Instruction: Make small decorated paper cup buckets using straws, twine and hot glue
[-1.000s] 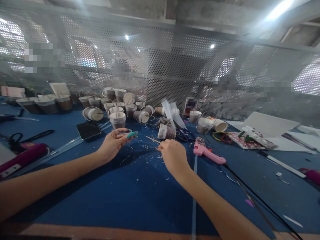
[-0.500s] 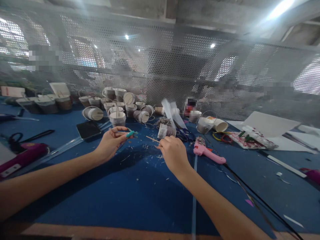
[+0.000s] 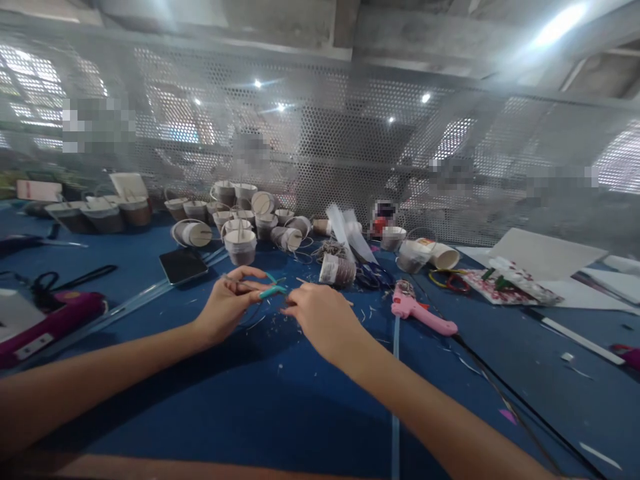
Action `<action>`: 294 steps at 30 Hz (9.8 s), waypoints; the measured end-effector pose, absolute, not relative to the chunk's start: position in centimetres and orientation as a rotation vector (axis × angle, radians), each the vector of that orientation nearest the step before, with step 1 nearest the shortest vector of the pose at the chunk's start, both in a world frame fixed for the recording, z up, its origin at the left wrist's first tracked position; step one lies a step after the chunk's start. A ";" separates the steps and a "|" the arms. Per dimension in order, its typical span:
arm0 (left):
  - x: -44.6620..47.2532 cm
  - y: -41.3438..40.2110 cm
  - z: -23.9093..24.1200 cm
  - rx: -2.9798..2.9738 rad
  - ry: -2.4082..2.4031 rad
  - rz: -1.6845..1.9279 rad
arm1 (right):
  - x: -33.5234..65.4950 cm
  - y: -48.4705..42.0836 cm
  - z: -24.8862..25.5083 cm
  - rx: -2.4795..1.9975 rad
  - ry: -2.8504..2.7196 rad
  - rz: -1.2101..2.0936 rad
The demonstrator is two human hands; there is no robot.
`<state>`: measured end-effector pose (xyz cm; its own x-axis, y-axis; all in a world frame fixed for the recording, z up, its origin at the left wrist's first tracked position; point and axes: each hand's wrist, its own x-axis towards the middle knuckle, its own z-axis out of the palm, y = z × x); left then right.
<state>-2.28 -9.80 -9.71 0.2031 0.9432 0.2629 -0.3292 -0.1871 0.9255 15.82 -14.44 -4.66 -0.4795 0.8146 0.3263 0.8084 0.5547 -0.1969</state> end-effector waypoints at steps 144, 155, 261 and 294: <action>1.0 -0.2 -6.0 1.172 0.431 1.577 | 16.5 -5.5 0.4 -1.753 -2.216 -0.494; 1.1 0.0 -6.3 1.193 0.449 1.535 | 16.3 -5.6 0.2 -1.796 -2.127 -0.516; 0.6 -0.1 -5.7 1.178 0.496 1.576 | 17.8 -4.5 0.1 -1.686 -2.284 -0.265; 0.8 0.1 -5.9 1.125 0.539 1.600 | 17.6 -4.7 0.0 -1.732 -2.174 -0.428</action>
<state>0.80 0.13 -5.87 0.0009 0.9197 0.3925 -0.4946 -0.3408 0.7995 17.55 -4.69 -0.04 -0.2081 0.8775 0.4321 0.9758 0.2167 0.0299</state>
